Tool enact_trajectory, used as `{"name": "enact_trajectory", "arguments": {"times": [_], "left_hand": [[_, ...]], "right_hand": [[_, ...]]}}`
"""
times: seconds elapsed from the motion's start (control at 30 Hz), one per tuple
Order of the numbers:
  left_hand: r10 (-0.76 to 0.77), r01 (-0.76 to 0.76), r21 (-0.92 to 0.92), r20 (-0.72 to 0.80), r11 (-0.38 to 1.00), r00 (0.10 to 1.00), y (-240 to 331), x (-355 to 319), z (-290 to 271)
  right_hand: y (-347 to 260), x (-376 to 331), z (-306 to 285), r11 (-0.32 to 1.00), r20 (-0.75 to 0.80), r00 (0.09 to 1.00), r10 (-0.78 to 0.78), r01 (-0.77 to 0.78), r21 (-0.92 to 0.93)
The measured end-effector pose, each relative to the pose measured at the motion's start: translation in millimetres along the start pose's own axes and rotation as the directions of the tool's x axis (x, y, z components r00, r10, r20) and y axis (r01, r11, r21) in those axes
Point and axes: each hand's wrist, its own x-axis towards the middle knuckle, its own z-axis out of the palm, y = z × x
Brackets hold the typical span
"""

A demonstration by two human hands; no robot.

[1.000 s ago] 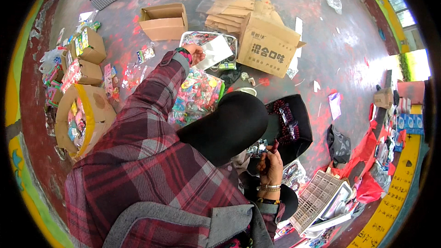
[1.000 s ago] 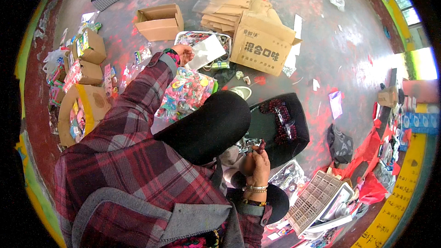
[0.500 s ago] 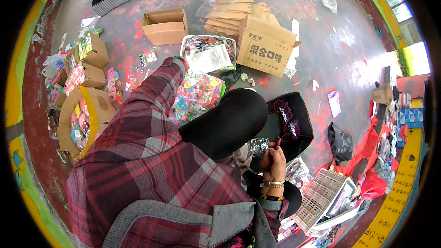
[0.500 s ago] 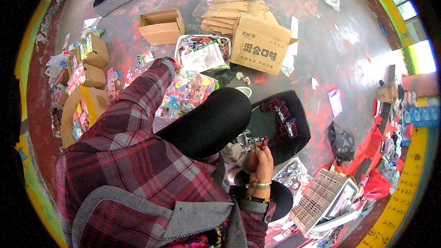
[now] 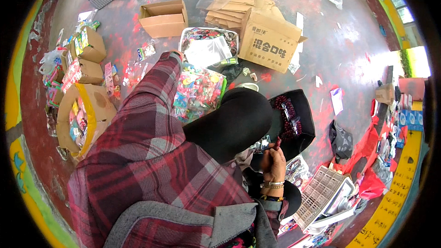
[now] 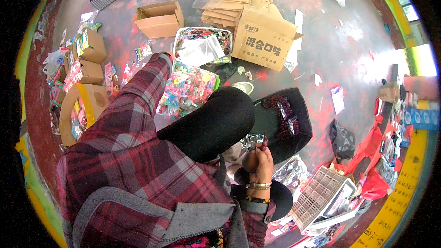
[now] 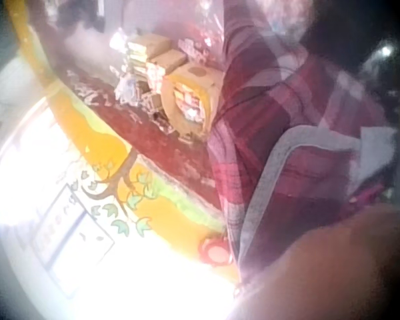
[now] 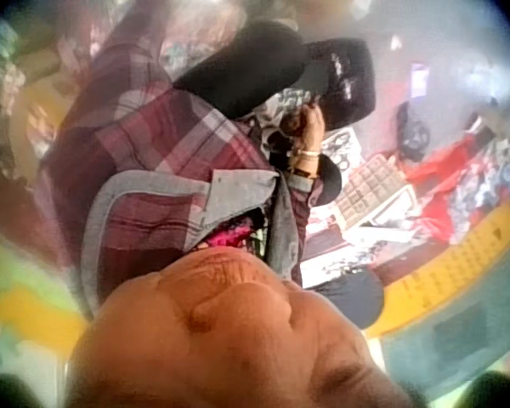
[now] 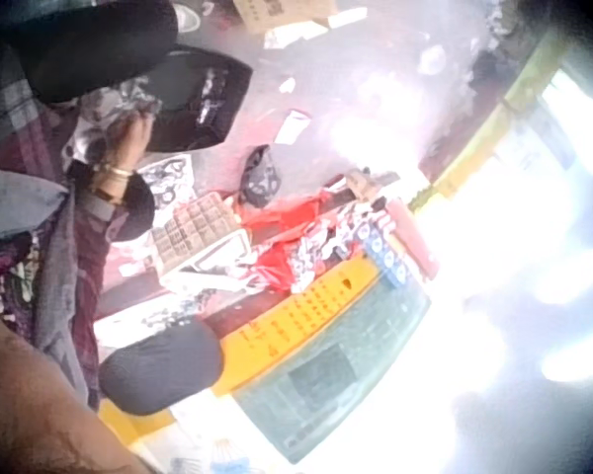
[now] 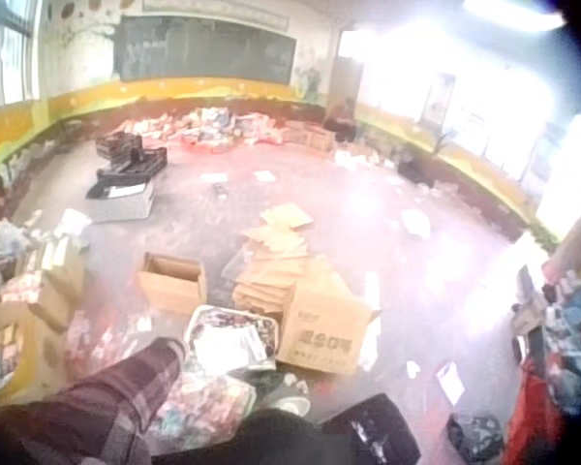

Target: The person sits on the floor and packs small red beads into clear plastic bags. They handle the beads and bags by hand, placing the beads into the bags and arranging them in a black container. The person also handles a small blue and white packet, opening it and placing it into the container.

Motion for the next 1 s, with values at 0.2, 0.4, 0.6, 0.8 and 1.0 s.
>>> {"name": "enact_trajectory", "arguments": {"times": [0.2, 0.4, 0.6, 0.8, 1.0], "left_hand": [[-0.029, 0.060, 0.092, -0.313, 0.994, 0.949, -14.2, 0.9, -10.1], [0.120, -0.174, -0.046, -0.552, 0.984, 0.825, 24.3, -68.8, -63.9], [0.520, -0.724, -0.293, -0.536, 0.624, 0.665, 106.2, -177.9, -97.4], [0.873, -0.750, -0.644, -0.270, 0.151, 0.407, 194.1, -279.2, -115.7], [0.976, -0.545, -0.838, -0.112, 0.007, 0.185, 272.8, -359.8, -93.2]], "right_hand": [[-0.8, 1.9, 3.2, 1.000, 0.015, 1.000, -0.002, 0.002, -0.004], [-9.6, -9.0, 9.5, 0.990, -0.010, 0.994, -0.110, 0.110, 0.093], [-15.8, -19.9, 8.2, 0.950, 0.174, 0.958, -0.229, 0.180, 0.256], [-39.7, -45.5, 10.9, 0.958, 0.220, 0.936, -0.274, 0.246, 0.145], [-92.4, -78.7, 16.5, 0.792, 0.177, 0.772, -0.610, 0.600, 0.111]]}}
